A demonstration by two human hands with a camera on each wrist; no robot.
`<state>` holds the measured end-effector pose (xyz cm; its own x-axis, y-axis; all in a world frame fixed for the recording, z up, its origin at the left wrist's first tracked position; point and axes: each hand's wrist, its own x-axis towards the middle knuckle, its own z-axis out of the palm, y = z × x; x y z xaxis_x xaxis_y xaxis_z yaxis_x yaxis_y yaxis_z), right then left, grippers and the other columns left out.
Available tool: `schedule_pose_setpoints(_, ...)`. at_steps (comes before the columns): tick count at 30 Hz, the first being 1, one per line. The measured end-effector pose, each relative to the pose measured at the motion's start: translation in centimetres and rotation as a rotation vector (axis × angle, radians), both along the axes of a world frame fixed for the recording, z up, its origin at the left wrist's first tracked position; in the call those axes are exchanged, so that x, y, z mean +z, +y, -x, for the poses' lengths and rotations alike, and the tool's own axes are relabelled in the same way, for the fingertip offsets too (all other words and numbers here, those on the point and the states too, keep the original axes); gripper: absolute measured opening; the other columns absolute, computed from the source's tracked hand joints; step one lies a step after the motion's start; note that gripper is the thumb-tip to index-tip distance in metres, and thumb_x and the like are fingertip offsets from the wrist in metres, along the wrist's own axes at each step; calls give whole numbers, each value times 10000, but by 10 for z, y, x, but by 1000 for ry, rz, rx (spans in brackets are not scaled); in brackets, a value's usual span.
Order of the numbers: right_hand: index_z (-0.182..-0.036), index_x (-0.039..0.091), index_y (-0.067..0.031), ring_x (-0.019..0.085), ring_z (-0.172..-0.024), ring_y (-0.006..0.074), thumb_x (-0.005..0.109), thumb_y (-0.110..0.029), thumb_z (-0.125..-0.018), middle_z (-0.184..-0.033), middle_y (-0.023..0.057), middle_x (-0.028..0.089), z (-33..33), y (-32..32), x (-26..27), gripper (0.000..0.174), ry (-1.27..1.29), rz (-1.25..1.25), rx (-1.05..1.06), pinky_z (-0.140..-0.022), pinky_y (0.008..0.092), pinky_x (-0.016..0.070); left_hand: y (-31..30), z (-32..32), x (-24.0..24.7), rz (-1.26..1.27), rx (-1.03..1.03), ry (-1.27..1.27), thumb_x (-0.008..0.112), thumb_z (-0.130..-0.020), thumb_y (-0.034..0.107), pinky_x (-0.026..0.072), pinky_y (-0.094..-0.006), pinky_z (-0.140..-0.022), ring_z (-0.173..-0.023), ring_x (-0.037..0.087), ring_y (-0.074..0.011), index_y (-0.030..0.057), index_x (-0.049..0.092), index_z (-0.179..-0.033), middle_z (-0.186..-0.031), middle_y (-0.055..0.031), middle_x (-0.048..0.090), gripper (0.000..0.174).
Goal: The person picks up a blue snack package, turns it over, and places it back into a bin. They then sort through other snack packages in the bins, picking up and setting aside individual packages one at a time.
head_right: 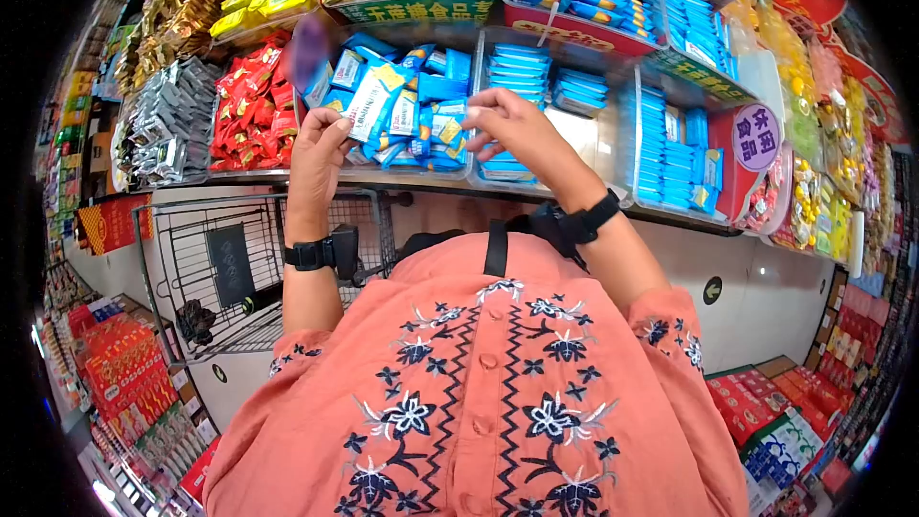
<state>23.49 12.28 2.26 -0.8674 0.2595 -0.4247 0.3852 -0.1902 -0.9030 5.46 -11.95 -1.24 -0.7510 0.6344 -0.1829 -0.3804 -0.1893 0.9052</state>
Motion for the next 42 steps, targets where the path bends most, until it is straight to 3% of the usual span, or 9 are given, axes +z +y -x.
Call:
schedule_pose_setpoints(4,-1370,452,19,684,-954,214,577,-370,-995,-1218,169,617,16,-5,9,555,110,107,-53,-779,314,569,19,-6,9,-53,-99,-76,678,-919,96,427,-222,-714,-770,506,-64,87,566,-987,-891,22,571,131)
schedule_pose_setpoints(7,-1369,453,20,684,-954,213,571,-346,-1003,-1195,156,620,21,-3,11,531,147,177,-110,-780,312,568,32,-7,10,-88,-199,-88,685,-913,104,424,-220,-710,-774,505,-60,85,566,-994,-887,25,568,146)
schedule_pose_setpoints(12,-1150,580,-29,693,-897,169,590,-290,-1004,-1034,75,663,17,0,2,299,158,174,-165,-736,280,574,51,-9,8,-67,-323,-76,648,-941,88,459,-219,-737,-837,568,-67,97,565,-1031,-929,26,581,122)
schedule_pose_setpoints(21,-1155,570,19,710,-849,180,613,-228,-978,-1028,114,679,1,2,-6,307,169,180,-282,-703,281,592,69,-9,8,7,-370,-76,629,-957,127,478,-237,-787,-882,590,-77,94,577,-1088,-987,16,611,145)
schedule_pose_setpoints(24,-1162,568,-22,696,-877,166,602,-234,-994,-1025,79,662,-3,2,-3,272,149,189,-285,-734,281,583,73,-10,12,14,-383,-66,632,-958,135,471,-232,-786,-881,580,-73,94,581,-1088,-984,20,606,146)
schedule_pose_setpoints(29,-1208,531,24,710,-826,179,627,-211,-953,-1042,135,677,-9,6,-8,360,159,204,-296,-697,278,597,80,-14,12,64,-380,-29,642,-957,163,466,-228,-782,-882,572,-70,85,589,-1101,-986,19,600,172)
schedule_pose_setpoints(37,-1186,527,-25,704,-843,165,657,-213,-923,-1023,111,685,-28,32,-5,349,-12,26,-108,-737,270,589,97,-34,11,342,-535,285,688,-934,243,476,-242,-721,-821,567,-82,3,615,-1189,-930,-20,611,357)
schedule_pose_setpoints(39,-1193,525,-13,694,-855,151,661,-186,-911,-1008,97,677,-35,38,-33,357,-3,-15,-119,-727,269,578,106,-43,5,401,-593,442,696,-926,243,474,-250,-712,-815,565,-94,8,635,-1170,-934,-15,607,344)
schedule_pose_setpoints(42,-1175,541,-8,671,-857,131,656,-143,-901,-969,67,659,-47,45,-51,327,-38,-91,-99,-728,278,573,117,-58,-15,475,-650,825,701,-900,227,484,-312,-733,-844,610,-195,16,650,-1135,-932,-78,626,320)
